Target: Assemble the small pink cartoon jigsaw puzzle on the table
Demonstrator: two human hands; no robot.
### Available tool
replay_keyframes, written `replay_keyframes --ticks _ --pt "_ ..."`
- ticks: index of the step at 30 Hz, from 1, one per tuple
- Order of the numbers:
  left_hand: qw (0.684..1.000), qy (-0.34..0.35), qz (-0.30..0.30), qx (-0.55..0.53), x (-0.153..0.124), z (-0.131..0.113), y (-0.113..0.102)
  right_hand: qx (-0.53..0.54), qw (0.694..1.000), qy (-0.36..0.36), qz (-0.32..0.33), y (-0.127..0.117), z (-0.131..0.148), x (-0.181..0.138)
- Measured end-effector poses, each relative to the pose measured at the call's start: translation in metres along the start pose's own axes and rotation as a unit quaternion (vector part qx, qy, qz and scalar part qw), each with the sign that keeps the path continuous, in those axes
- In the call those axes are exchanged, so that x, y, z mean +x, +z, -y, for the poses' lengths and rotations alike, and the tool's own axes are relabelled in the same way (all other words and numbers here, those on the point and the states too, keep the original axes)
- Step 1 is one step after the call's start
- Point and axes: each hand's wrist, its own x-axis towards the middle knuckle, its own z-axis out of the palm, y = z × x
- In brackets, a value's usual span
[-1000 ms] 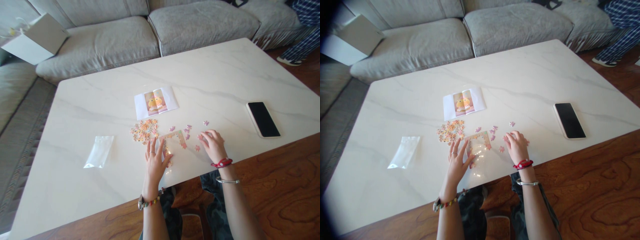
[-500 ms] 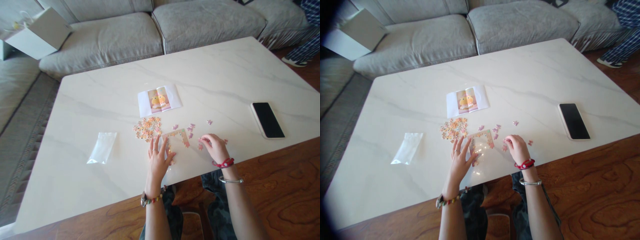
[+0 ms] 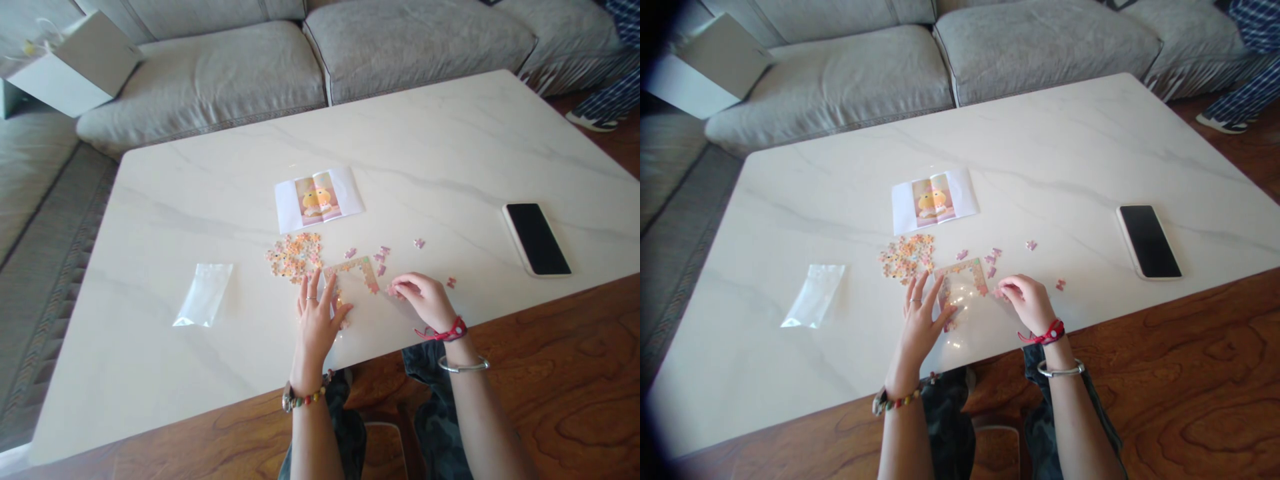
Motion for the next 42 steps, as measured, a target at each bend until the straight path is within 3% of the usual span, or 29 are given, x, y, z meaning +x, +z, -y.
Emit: replay_keyframes --ticks 3,12,19,24,27,30,35,37,39,42 --pt "1.000 0.000 0.000 0.001 0.000 0.000 0.001 0.060 0.998 0.024 -0.002 -0.002 -0.002 -0.002" --pt "1.000 0.002 0.000 -0.004 0.001 0.001 0.003 0.080 0.995 0.062 0.003 -0.008 -0.001 -0.003" --pt "1.000 0.011 -0.016 -0.012 0.002 -0.001 0.002 0.100 0.994 0.047 -0.002 -0.004 0.003 -0.003" --pt "1.000 0.014 -0.021 -0.012 0.001 0.000 0.003 0.087 0.996 0.036 0.003 -0.018 -0.012 -0.005" --pt "1.000 0.013 -0.019 -0.014 0.001 0.000 0.003 0.046 0.998 0.036 -0.009 -0.026 -0.021 -0.005" --pt "1.000 0.011 -0.016 -0.015 0.001 0.000 0.004 -0.070 0.996 0.007 -0.060 -0.034 -0.023 -0.004" --pt "0.999 0.023 -0.026 -0.014 0.002 0.000 0.004 -0.235 0.953 -0.054 -0.181 -0.062 -0.025 -0.011" --pt "0.999 0.025 -0.031 -0.016 0.002 -0.001 0.004 -0.271 0.947 -0.045 -0.166 -0.074 -0.029 -0.017" --pt "0.999 0.024 -0.033 -0.018 0.002 -0.002 0.005 -0.288 0.951 -0.039 -0.106 -0.080 -0.032 -0.021" --pt "0.999 0.031 -0.034 -0.017 0.003 -0.003 0.007 -0.303 0.951 -0.048 -0.033 -0.075 -0.029 -0.022"
